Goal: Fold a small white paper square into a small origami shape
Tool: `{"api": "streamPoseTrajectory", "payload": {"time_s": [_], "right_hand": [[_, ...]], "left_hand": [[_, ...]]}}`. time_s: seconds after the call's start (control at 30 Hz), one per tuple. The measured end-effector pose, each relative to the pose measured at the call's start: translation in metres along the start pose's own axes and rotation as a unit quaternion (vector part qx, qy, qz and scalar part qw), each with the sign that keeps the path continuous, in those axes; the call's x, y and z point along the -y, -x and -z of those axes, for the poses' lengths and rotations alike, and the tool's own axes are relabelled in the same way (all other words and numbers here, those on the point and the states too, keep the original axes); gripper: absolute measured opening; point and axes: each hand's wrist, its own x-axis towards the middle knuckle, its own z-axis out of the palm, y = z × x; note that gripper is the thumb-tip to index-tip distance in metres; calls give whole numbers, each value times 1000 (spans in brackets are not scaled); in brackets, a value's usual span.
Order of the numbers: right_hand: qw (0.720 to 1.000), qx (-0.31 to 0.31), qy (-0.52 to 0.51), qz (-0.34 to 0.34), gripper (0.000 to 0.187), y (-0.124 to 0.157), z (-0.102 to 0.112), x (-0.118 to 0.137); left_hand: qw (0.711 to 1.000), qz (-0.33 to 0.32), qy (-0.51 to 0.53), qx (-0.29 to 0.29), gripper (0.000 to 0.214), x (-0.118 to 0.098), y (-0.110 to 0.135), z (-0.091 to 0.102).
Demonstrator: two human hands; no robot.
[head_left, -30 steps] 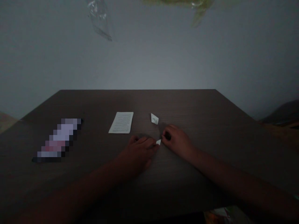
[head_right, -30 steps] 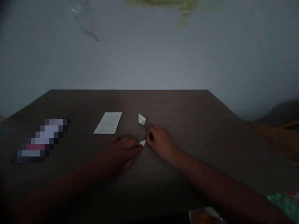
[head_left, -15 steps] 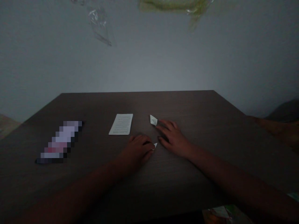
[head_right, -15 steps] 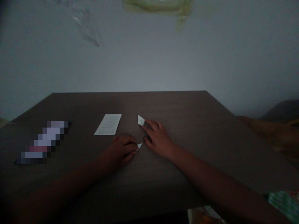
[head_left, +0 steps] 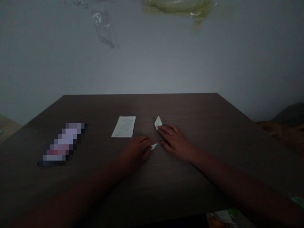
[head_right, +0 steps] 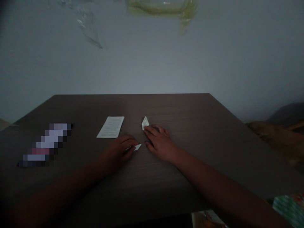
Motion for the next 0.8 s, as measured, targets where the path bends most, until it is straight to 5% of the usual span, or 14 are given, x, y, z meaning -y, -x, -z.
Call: {"api": "streamPoseTrajectory", "payload": {"time_s": [0.47, 0.67, 0.8], "right_hand": [[995, -38, -61, 64, 39, 11, 11, 8], [990, -83, -104, 49, 17, 13, 12, 18], [976, -108, -187, 16, 26, 20, 14, 35]], "left_hand": [[998, 3, -34, 48, 22, -1, 8, 12], [996, 35, 79, -11, 15, 3, 7, 9], [980, 98, 158, -65, 13, 1, 7, 8]]}}
